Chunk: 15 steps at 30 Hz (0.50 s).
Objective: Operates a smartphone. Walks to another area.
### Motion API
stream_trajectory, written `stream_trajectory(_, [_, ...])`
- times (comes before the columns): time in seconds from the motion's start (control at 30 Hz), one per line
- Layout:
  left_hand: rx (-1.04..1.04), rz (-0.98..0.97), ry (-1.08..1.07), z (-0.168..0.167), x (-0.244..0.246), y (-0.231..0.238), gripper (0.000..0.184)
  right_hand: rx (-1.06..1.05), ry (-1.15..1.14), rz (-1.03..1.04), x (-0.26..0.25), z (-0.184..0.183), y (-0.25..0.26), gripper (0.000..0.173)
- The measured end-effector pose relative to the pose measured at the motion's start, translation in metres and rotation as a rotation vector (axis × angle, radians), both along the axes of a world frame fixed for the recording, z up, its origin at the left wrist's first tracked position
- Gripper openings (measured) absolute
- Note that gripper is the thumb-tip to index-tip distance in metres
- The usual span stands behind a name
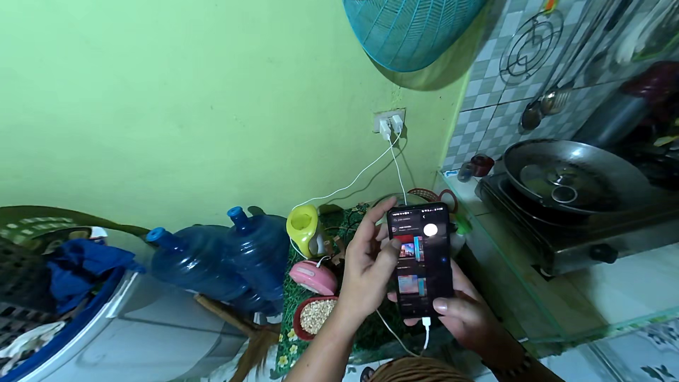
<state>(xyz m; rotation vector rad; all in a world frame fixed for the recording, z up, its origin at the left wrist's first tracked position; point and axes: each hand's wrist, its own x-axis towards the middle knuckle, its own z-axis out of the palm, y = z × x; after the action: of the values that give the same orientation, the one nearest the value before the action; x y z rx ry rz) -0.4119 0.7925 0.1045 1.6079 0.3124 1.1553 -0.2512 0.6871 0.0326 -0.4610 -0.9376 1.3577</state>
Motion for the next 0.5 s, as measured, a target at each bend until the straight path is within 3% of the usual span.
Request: stream_trajectory(0.5, [0.049,-0.016,0.079,-0.0068,-0.0096,-0.0015,0.064,-0.01,0.028,-0.009,-0.0001,0.0044,-0.0012,0.07])
